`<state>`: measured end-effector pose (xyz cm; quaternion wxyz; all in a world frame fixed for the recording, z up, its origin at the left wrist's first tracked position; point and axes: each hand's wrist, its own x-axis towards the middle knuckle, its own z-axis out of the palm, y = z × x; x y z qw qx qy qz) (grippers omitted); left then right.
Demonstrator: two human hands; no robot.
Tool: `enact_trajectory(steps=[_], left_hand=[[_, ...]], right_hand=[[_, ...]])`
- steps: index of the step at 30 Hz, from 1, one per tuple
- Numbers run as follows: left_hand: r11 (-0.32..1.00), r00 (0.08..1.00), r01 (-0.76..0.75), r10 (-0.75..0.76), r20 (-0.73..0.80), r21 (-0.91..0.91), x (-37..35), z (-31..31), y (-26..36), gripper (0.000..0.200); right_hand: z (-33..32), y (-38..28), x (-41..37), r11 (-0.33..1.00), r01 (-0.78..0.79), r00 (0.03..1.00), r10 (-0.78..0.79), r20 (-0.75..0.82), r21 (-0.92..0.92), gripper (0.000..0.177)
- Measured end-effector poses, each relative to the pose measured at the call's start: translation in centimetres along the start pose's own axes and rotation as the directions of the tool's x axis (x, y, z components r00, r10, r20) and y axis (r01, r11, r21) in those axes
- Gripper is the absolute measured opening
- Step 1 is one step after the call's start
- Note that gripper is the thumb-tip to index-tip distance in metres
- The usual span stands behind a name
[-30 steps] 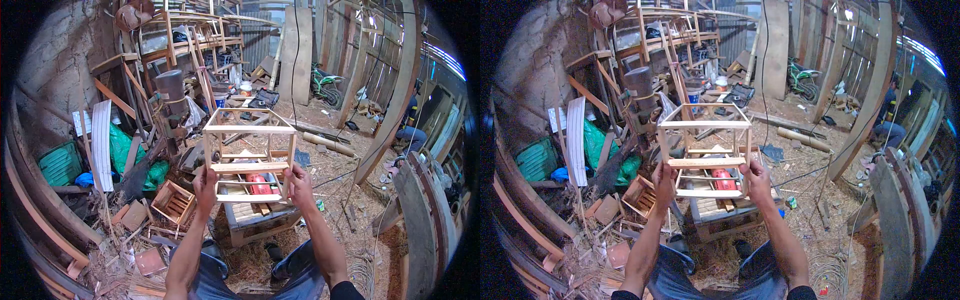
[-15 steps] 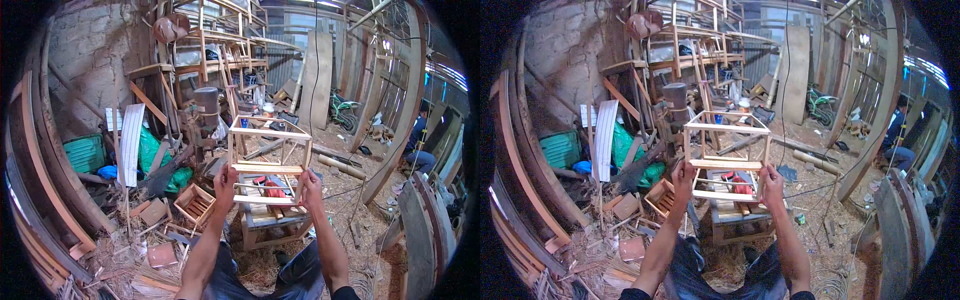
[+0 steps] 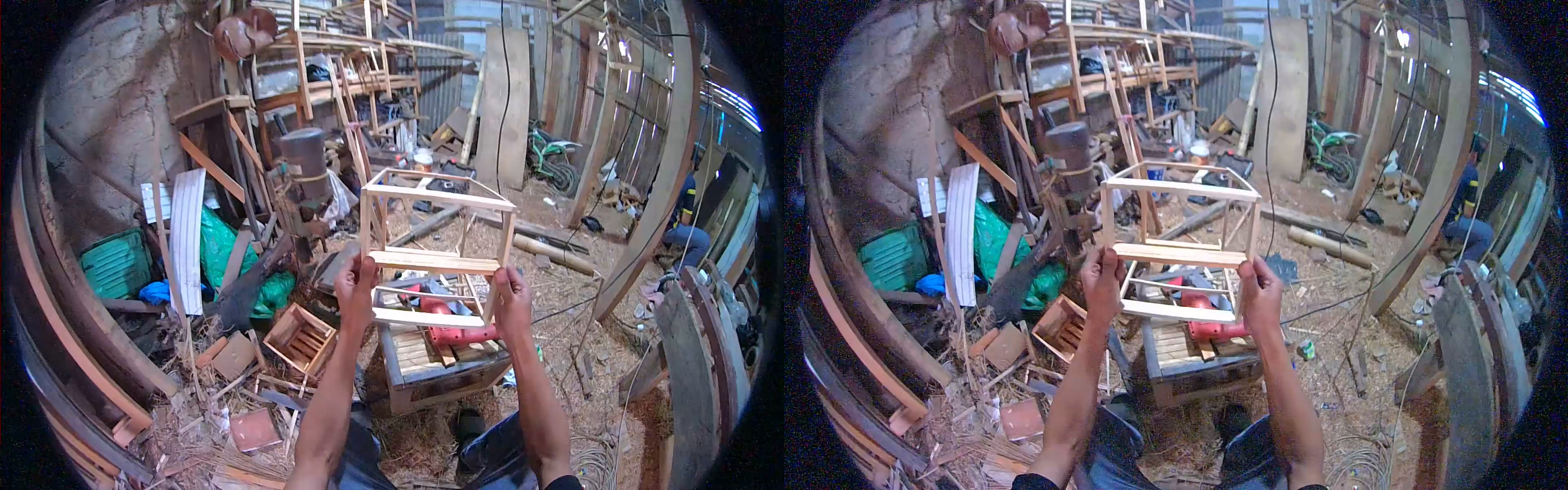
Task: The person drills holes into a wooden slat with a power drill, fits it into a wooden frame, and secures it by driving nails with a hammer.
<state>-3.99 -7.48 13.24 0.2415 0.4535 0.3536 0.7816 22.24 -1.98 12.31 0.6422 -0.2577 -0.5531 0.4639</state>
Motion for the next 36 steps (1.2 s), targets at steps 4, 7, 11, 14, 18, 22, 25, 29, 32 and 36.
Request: enact_trajectory(steps=[4,7,11,14,18,22,25,29,32,36], left_hand=[[0.998,0.995,0.060,-0.062,0.076,0.030,-0.5,-0.1,-0.3,0.041],[0.994,0.987,0.107,-0.109,0.116,0.027,-1.1,0.1,0.0,0.044],[0.954,0.966,0.225,-0.191,0.176,-0.199,-0.3,0.6,2.0,0.042],[0.940,0.971,0.224,-0.191,0.144,-0.258,0.8,0.5,3.2,0.031],[0.963,0.986,0.148,-0.125,0.109,-0.228,-0.5,0.4,4.1,0.024],[0.991,0.995,0.097,-0.098,0.002,0.093,-3.0,0.2,3.9,0.027],[0.972,0.999,0.029,-0.033,0.014,0.234,-4.1,0.4,5.2,0.028],[0.577,0.915,-0.338,0.387,0.115,0.743,-2.6,-0.3,7.9,0.020],[0.539,0.910,-0.321,0.404,0.096,0.779,-1.4,-1.8,10.0,0.016],[0.327,0.915,-0.280,0.375,0.148,0.903,-1.0,-2.0,15.5,0.017]], right_hand=[[-0.1,-0.4,-1.9,1.000,-0.006,0.999,0.007,-0.035,0.029,0.037],[-0.4,0.2,-2.1,0.998,0.018,0.995,-0.011,-0.101,0.068,0.037],[-1.0,-1.4,-0.2,0.994,-0.067,0.998,0.066,0.022,0.086,0.041],[1.8,-4.9,0.4,0.997,0.079,0.997,-0.079,0.006,0.007,0.038],[2.8,-6.8,-0.9,0.980,0.174,0.985,-0.171,0.035,-0.097,0.042],[3.0,-6.8,-3.0,0.861,0.313,0.946,-0.319,0.053,-0.402,0.033],[3.0,-6.1,-3.8,0.797,0.352,0.929,-0.363,0.076,-0.492,0.026],[4.7,-5.9,-4.1,0.886,0.302,0.951,-0.304,0.051,-0.353,0.028],[7.2,-5.6,-3.8,0.929,0.337,0.941,-0.336,0.033,-0.150,0.058],[8.6,-8.3,-4.4,0.987,-0.090,0.985,0.068,0.159,0.136,0.067]])
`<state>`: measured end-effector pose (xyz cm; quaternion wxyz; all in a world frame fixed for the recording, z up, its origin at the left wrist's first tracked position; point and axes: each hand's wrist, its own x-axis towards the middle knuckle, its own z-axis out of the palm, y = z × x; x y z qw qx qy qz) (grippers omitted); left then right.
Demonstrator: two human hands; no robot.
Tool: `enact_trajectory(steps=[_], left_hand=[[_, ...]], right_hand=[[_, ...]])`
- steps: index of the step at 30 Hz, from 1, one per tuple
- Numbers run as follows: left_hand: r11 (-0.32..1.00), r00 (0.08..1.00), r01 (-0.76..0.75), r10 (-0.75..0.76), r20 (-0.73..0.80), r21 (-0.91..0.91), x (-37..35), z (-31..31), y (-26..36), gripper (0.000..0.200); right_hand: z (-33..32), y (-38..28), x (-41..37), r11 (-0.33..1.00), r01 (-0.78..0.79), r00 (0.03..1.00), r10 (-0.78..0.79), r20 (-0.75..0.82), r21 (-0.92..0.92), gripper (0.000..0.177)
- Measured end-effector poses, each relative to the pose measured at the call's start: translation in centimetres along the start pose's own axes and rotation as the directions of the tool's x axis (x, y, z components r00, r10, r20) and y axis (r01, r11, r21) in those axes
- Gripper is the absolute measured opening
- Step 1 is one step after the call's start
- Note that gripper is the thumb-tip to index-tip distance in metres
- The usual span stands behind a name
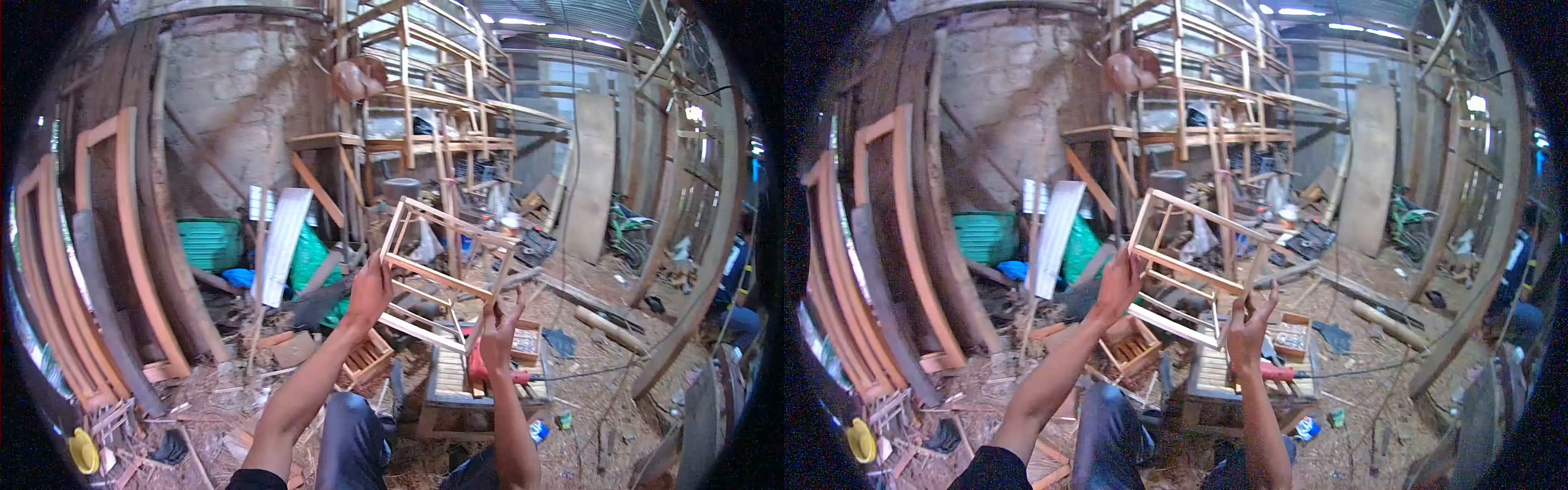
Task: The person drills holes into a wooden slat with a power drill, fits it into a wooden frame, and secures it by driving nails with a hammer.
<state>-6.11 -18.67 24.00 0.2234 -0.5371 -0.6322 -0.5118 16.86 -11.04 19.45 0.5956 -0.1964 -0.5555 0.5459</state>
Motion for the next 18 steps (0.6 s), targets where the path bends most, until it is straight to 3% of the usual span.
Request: enact_trajectory(steps=[1,2,3,4,5,7,9,11,12,14,15,17,18], left_hand=[[0.998,0.999,0.030,-0.032,0.036,0.054,0.5,-0.9,0.5,0.017],[0.948,0.952,-0.271,0.289,-0.097,0.167,1.0,-1.7,0.4,0.021],[0.961,0.981,-0.195,0.192,0.033,0.197,1.4,-2.8,0.4,0.026],[0.931,0.973,-0.230,0.213,0.088,0.283,1.7,-3.7,0.5,0.027],[0.895,0.961,-0.269,0.225,0.160,0.357,2.0,-4.7,1.0,0.029],[0.821,0.924,-0.375,0.294,0.244,0.432,2.3,-5.6,0.4,0.034],[0.802,0.910,-0.373,0.217,0.353,0.467,2.4,-6.4,-0.1,0.034],[0.808,0.890,-0.385,0.197,0.411,0.446,3.1,-7.4,-0.4,0.032],[0.832,0.874,-0.376,0.172,0.455,0.408,2.9,-7.9,-0.7,0.030],[0.825,0.850,-0.404,0.180,0.495,0.394,3.7,-9.0,-1.6,0.031],[0.824,0.824,-0.433,0.198,0.530,0.366,4.0,-9.4,-2.1,0.031],[0.808,0.819,-0.499,0.320,0.477,0.313,5.4,-9.1,-3.8,0.027],[0.809,0.887,-0.441,0.326,0.326,0.390,4.8,-8.7,-3.9,0.025]], right_hand=[[0.2,0.6,0.4,1.000,-0.006,1.000,0.005,0.023,0.024,0.067],[0.0,1.6,1.2,0.947,0.218,0.974,-0.227,-0.011,-0.238,0.072],[0.2,1.9,1.8,0.782,0.400,0.894,-0.447,0.017,-0.478,0.078],[0.2,2.0,2.1,0.740,0.416,0.883,-0.467,0.041,-0.528,0.088],[0.4,1.5,2.3,0.760,0.404,0.894,-0.445,0.044,-0.509,0.088],[0.4,0.6,2.8,0.567,0.599,0.785,-0.555,0.276,-0.565,0.086],[1.1,1.0,3.1,0.581,0.636,0.771,-0.501,0.392,-0.509,0.081],[2.2,2.7,3.0,0.778,0.518,0.818,-0.330,0.471,-0.355,0.074],[2.5,3.3,2.5,0.789,0.509,0.822,-0.325,0.469,-0.345,0.074],[3.2,4.1,1.4,0.958,0.129,0.843,0.029,0.537,-0.256,0.062],[4.0,5.6,1.0,0.956,0.119,0.834,0.049,0.550,-0.267,0.062],[5.9,9.4,0.2,0.887,0.379,0.884,-0.262,0.387,-0.264,0.057],[7.1,9.0,-1.0,0.958,0.180,0.940,-0.102,0.324,-0.222,0.054]])
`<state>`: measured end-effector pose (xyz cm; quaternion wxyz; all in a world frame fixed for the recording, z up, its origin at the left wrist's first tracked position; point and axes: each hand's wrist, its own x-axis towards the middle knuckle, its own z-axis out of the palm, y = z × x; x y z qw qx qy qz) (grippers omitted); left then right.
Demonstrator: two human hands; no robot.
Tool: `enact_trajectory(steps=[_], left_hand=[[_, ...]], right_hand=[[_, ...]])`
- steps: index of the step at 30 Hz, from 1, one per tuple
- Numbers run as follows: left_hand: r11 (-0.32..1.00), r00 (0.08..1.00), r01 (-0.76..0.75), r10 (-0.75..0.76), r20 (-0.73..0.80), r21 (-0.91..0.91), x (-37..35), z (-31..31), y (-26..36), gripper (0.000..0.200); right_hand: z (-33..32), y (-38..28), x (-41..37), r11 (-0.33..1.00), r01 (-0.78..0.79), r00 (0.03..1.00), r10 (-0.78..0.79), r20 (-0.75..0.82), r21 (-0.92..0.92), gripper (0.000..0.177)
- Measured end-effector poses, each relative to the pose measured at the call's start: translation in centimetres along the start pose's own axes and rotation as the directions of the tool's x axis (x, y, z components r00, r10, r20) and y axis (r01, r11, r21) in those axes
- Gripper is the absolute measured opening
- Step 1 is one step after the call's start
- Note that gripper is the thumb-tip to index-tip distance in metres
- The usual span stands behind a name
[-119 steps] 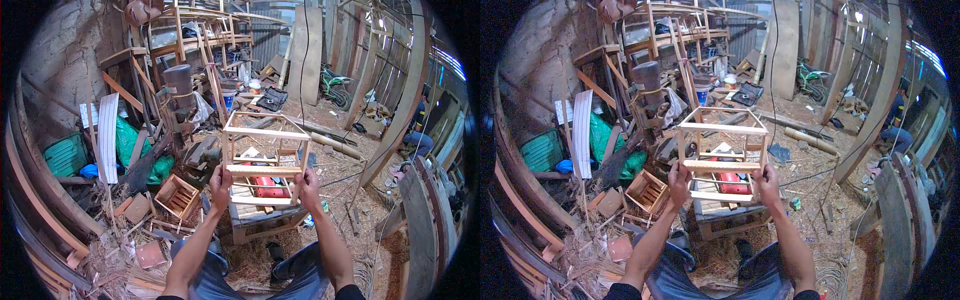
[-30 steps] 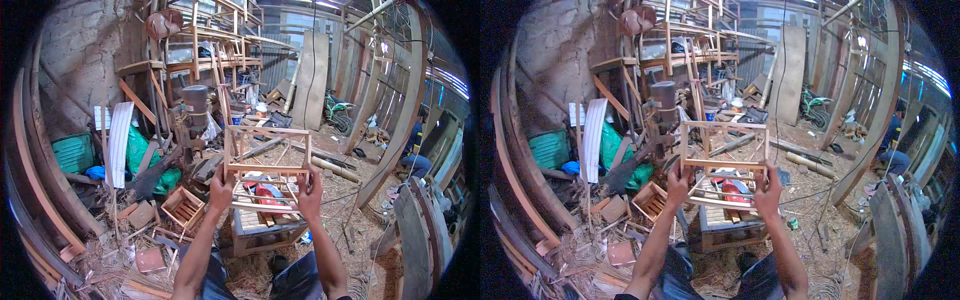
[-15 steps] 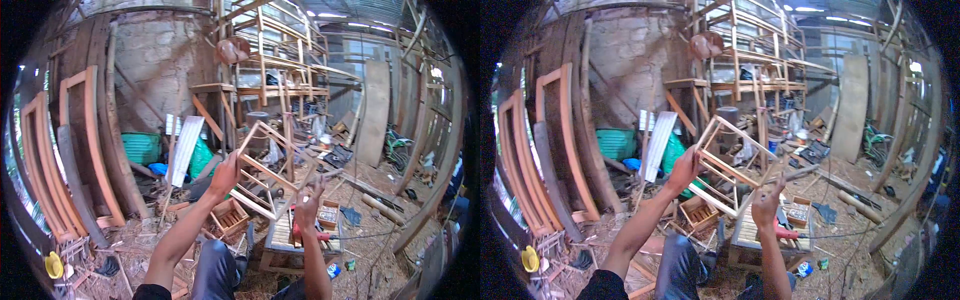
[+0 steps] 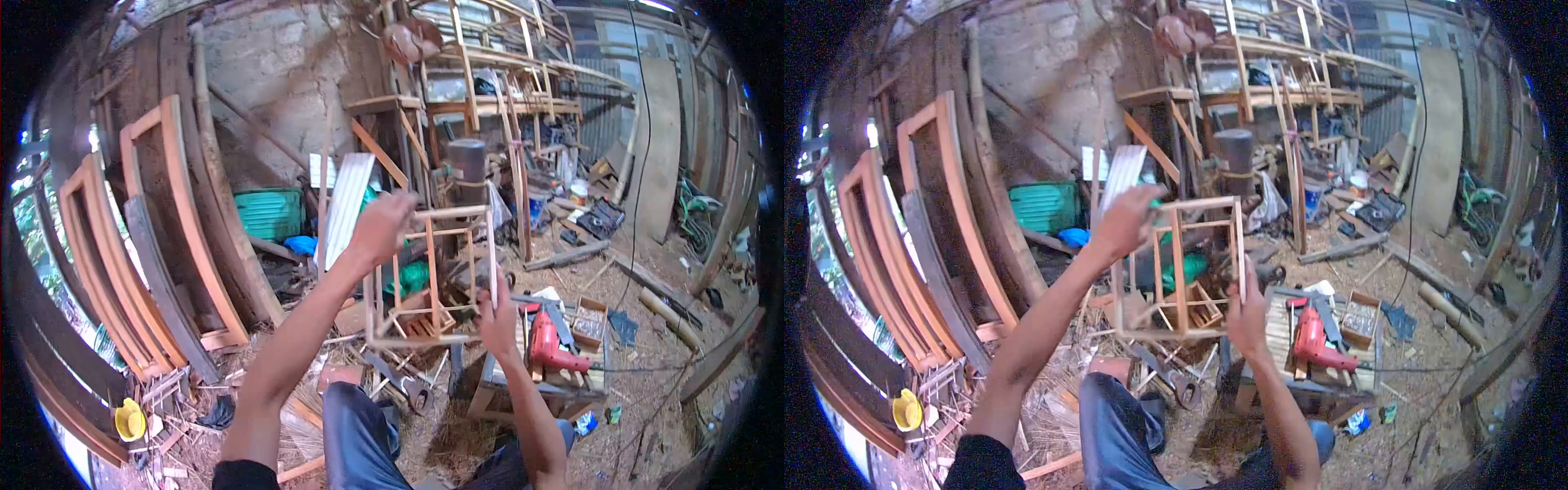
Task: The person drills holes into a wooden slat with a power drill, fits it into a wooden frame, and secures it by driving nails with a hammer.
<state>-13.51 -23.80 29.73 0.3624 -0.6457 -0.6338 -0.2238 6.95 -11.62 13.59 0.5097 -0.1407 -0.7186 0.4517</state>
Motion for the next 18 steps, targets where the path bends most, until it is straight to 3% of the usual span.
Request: enact_trajectory(steps=[1,2,3,4,5,6,9,11,12,13,15,16,17,18], left_hand=[[0.995,0.985,0.083,-0.075,-0.153,0.048,0.2,-0.1,0.9,0.022],[0.953,0.934,0.294,-0.301,-0.192,-0.068,-0.7,-0.6,2.6,0.024],[0.857,0.858,0.488,-0.505,-0.088,-0.163,-1.9,0.6,2.8,0.030],[0.767,0.796,0.603,-0.599,0.091,-0.220,-3.4,2.1,2.9,0.032],[0.657,0.705,0.709,-0.656,0.271,-0.254,-5.0,3.8,2.4,0.034],[0.640,0.728,0.686,-0.605,0.323,-0.345,-6.9,6.0,1.0,0.035],[0.593,0.756,0.652,-0.469,0.457,-0.472,-7.8,7.1,-0.5,0.038],[0.617,0.712,0.689,-0.474,0.518,-0.382,-7.6,7.4,-1.2,0.041],[0.658,0.710,0.681,-0.486,0.509,-0.322,-6.8,6.8,-0.3,0.041],[0.690,0.701,0.680,-0.510,0.498,-0.250,-6.4,5.8,0.5,0.041],[0.705,0.714,0.668,-0.518,0.471,-0.237,-6.4,6.3,0.0,0.037],[0.772,0.742,0.615,-0.499,0.447,-0.159,-6.8,7.3,-0.8,0.033],[0.828,0.769,0.556,-0.479,0.422,-0.075,-7.2,8.1,-1.7,0.030],[0.836,0.793,0.539,-0.462,0.397,-0.103,-7.3,7.8,-2.0,0.027]], right_hand=[[1.1,-0.8,-0.3,0.989,-0.143,0.990,0.143,-0.006,0.039,0.052],[2.5,-1.1,-0.6,0.992,-0.126,0.989,0.128,-0.077,0.026,0.051],[3.8,-1.2,-0.6,0.995,-0.104,0.984,0.105,-0.141,0.014,0.050],[4.8,-1.4,-0.7,0.994,-0.107,0.985,0.107,-0.137,0.008,0.050],[5.6,-1.5,-0.8,0.977,-0.211,0.968,0.214,-0.132,0.036,0.051],[6.4,-1.5,-1.0,0.948,-0.312,0.940,0.317,-0.124,0.057,0.052],[9.0,1.0,-1.7,0.973,-0.206,0.963,0.183,-0.198,-0.100,0.048],[9.9,1.3,-1.9,0.960,-0.236,0.955,0.199,-0.219,-0.154,0.047],[10.9,1.4,-2.0,0.965,-0.134,0.953,0.064,-0.297,-0.224,0.049],[10.9,-0.7,-1.9,0.958,-0.277,0.941,0.254,-0.223,-0.078,0.051],[11.6,-2.4,-2.1,0.957,-0.289,0.941,0.278,-0.193,-0.033,0.053],[12.1,-2.0,-2.1,0.985,-0.172,0.970,0.168,-0.175,-0.007,0.056],[11.9,-1.8,-2.2,0.986,-0.165,0.973,0.162,-0.164,-0.001,0.056],[10.8,-3.3,-2.0,0.951,-0.296,0.955,0.298,-0.007,0.083,0.058]])
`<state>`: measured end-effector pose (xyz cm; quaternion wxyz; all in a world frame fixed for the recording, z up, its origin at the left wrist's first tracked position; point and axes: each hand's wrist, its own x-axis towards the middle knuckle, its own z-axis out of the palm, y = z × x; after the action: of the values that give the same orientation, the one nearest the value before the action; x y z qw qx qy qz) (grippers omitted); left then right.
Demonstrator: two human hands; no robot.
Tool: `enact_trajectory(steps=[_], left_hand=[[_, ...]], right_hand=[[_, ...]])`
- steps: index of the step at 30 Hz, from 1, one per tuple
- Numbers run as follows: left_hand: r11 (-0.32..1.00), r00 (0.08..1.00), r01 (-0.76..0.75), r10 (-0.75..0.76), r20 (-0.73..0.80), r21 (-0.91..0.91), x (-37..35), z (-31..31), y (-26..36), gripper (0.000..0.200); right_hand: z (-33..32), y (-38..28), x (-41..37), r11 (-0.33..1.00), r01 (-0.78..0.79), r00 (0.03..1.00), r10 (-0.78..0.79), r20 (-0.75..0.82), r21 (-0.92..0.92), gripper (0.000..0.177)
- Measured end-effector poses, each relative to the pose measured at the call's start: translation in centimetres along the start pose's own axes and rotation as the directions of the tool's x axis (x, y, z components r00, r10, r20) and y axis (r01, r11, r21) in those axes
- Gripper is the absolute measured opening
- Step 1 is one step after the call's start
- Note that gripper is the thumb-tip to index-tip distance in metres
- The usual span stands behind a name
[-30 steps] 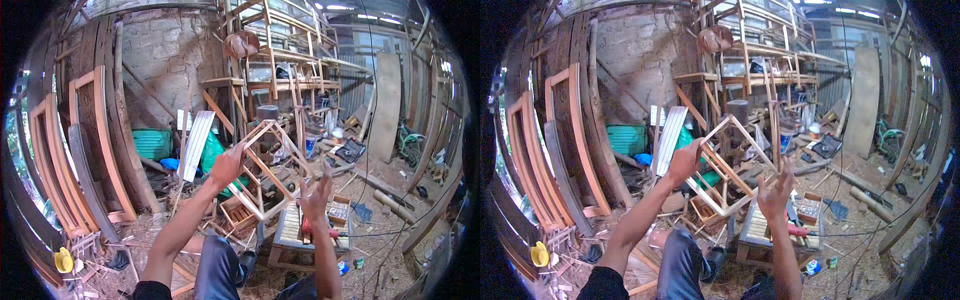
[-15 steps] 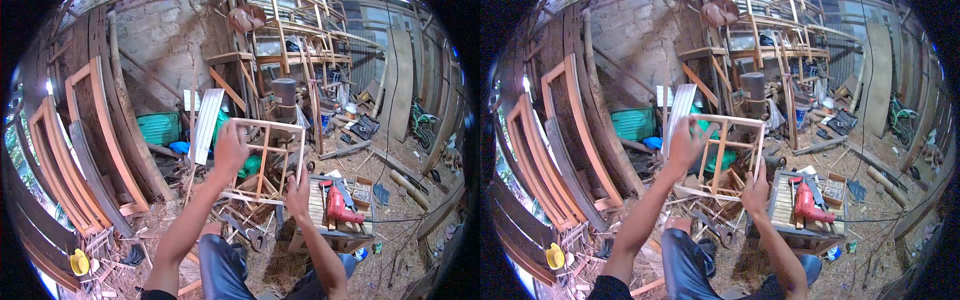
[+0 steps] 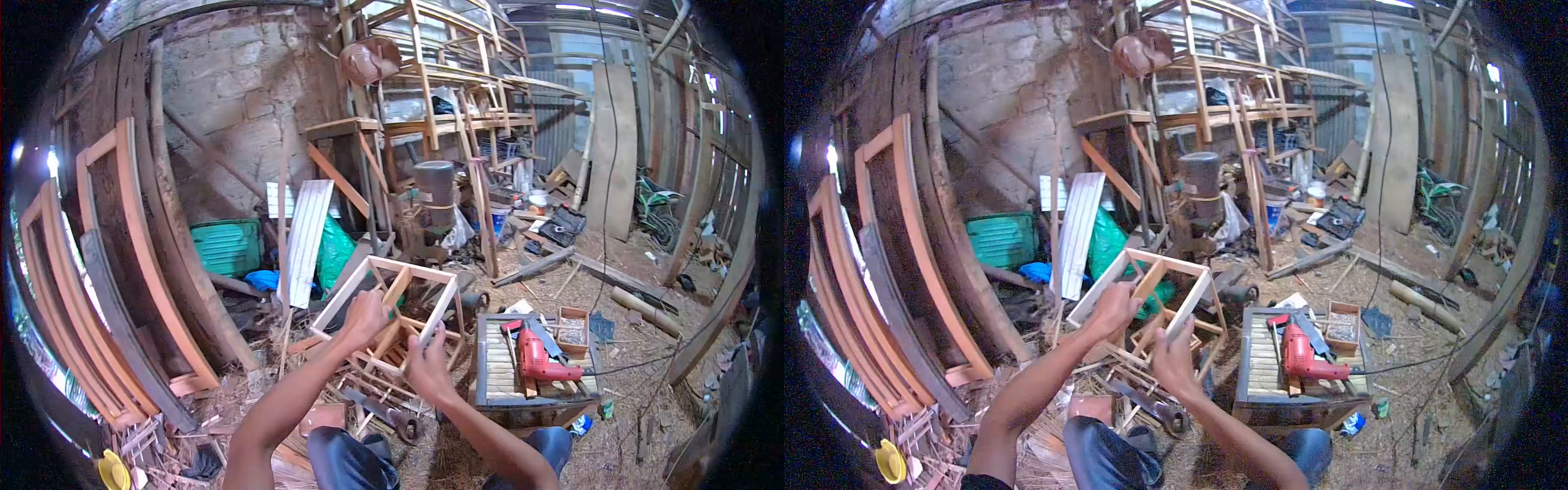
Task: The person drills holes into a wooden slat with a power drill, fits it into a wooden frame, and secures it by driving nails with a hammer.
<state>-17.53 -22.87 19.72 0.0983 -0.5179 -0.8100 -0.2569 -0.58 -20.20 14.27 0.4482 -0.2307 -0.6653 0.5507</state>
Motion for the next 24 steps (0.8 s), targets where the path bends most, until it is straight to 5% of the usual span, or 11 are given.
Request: enact_trajectory(steps=[1,3,5,7,9,12,13,17,21,23,24], left_hand=[[1.000,1.000,0.018,-0.018,-0.004,0.009,-0.2,-0.1,-0.4,0.027],[1.000,1.000,0.019,-0.019,0.014,0.015,0.1,-0.5,-1.6,0.025],[0.999,1.000,0.024,-0.023,-0.020,0.041,0.1,0.1,-3.7,0.023],[0.996,0.997,-0.081,0.080,-0.019,-0.048,0.2,-0.2,-4.1,0.024],[0.992,0.995,-0.094,0.095,0.005,-0.079,0.1,-0.5,-3.7,0.026],[0.984,0.987,-0.113,0.127,0.099,-0.137,0.3,-0.4,-2.6,0.024],[0.977,0.987,-0.139,0.150,0.057,-0.162,0.3,-0.2,-2.2,0.026],[0.957,0.966,-0.204,0.232,0.118,-0.207,1.2,0.4,-0.2,0.025],[0.926,0.922,-0.356,0.370,0.115,-0.126,1.7,1.4,0.7,0.021],[0.896,0.950,-0.273,0.308,0.050,-0.350,1.0,0.4,1.8,0.019],[0.911,0.949,-0.316,0.295,-0.114,-0.266,0.5,-0.5,1.8,0.022]], right_hand=[[-1.0,-0.7,-0.5,0.985,-0.160,0.976,0.149,0.161,0.057,0.060],[-4.0,-0.7,0.1,0.972,-0.002,0.998,0.018,0.065,-0.236,0.054],[-6.6,3.3,2.4,0.940,0.230,0.958,-0.265,-0.113,-0.254,0.046],[-9.2,3.1,3.2,0.915,0.242,0.946,-0.296,-0.131,-0.322,0.040],[-10.9,3.9,4.3,0.998,0.068,0.997,-0.067,0.022,-0.005,0.041],[-11.4,3.4,3.6,0.994,0.009,0.989,0.007,0.151,-0.106,0.046],[-11.0,4.5,3.6,0.992,-0.091,0.976,0.071,0.206,0.088,0.053],[-10.3,5.2,4.3,0.856,-0.465,0.840,0.345,0.418,0.228,0.067],[-9.7,2.1,3.7,0.871,-0.400,0.893,0.301,0.335,0.285,0.036],[-9.8,2.4,3.6,0.789,-0.387,0.915,0.264,0.306,0.477,0.028],[-9.9,2.6,3.4,0.822,-0.378,0.918,0.272,0.290,0.425,0.028]])
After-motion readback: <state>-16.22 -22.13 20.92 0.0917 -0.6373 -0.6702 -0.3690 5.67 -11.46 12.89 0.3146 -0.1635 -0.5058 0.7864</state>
